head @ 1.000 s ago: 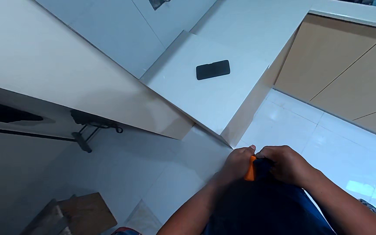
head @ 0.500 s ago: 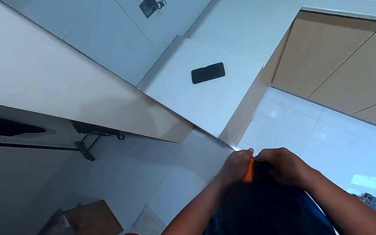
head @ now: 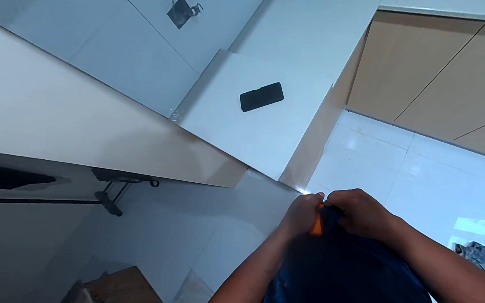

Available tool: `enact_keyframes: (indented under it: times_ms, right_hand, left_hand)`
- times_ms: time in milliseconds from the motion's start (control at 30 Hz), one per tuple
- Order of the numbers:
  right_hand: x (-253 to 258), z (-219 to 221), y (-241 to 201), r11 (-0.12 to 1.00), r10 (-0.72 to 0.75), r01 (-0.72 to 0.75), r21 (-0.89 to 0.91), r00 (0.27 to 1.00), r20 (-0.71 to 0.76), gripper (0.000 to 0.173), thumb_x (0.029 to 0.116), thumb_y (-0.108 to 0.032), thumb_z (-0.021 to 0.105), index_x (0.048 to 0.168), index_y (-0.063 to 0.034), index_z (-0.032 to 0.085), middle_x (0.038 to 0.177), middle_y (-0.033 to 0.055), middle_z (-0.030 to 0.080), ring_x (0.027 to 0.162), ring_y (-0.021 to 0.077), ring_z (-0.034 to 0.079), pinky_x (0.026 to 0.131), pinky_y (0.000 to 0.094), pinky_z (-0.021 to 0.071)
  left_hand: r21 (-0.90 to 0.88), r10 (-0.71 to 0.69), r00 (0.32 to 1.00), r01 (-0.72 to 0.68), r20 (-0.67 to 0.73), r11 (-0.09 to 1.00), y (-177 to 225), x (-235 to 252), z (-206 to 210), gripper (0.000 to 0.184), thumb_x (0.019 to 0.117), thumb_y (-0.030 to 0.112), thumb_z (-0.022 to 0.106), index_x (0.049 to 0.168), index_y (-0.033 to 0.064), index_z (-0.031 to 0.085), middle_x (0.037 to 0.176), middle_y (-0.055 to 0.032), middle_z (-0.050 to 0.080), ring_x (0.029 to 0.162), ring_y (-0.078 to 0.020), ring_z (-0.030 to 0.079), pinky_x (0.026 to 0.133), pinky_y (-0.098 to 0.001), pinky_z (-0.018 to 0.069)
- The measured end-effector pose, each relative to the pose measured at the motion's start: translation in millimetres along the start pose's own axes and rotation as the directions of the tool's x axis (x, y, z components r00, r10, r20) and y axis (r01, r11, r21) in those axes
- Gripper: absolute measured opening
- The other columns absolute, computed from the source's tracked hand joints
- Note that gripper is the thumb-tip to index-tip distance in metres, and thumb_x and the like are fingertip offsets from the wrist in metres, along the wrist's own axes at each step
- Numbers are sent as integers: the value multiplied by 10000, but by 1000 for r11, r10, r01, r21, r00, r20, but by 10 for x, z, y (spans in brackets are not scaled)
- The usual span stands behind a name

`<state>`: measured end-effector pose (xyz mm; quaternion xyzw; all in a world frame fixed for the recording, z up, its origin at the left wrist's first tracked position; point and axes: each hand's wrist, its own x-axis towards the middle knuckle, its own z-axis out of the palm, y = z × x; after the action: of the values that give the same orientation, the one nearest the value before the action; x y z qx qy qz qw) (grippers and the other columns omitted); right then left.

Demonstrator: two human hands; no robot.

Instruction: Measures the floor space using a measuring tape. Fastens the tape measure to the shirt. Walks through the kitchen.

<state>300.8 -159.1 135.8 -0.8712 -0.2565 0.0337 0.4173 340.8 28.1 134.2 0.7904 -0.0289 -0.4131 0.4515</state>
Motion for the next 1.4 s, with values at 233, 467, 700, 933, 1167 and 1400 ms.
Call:
enact_keyframes:
  times_ms: [233,467,700,933,1167,1400]
  right_hand:
    - [-3,20,-25,998,51,-51,27,998,-21,87,811,-44,673,887,-17,704,776,111,690,707,244,689,626,422,559]
    - [-128,120,130,987,34,-26,161,998,-46,252,893,-9,597,1101,-17,739,997,114,750,927,203,727,851,351,590]
    - [-56,224,35,992,-14,-11,-128,981,-194,111,825,-58,647,908,-34,718,804,113,727,746,268,734,635,440,598]
    - [-136,151,148,936,149,-147,320,989,18,251,909,-65,624,1151,-38,682,926,49,725,838,89,682,792,270,571]
    - [-67,170,58,668,469,-482,567,864,182,383,904,-38,633,1275,-61,544,840,-26,686,724,39,643,703,245,552]
    - [-119,230,95,668,404,-394,631,904,138,337,920,-53,632,1257,-59,645,966,-27,740,867,19,688,821,211,574]
  left_hand:
    - [14,20,1000,-20,-15,1000,14,-11,-1,458,1116,310,333,919,69,669,842,-12,612,828,-107,595,783,-362,489]
    - [-113,-44,999,43,-4,993,-44,12,-32,447,1111,333,330,888,94,635,762,13,572,710,-84,577,693,-308,500]
    - [58,44,998,-41,-45,997,40,-16,-26,464,1112,290,313,853,79,634,795,-6,577,790,-110,575,754,-359,475]
    - [-80,59,996,-65,-70,995,-58,-15,-10,467,1104,315,307,831,109,624,750,22,569,718,-82,572,698,-311,489]
    - [-471,55,964,-177,-261,864,-193,52,49,511,1114,410,294,1096,3,603,841,-60,649,770,-135,655,729,-331,575]
    - [-646,-45,960,-151,-277,748,-216,54,87,515,1106,447,355,1206,-18,555,935,-133,674,862,-208,690,802,-395,596]
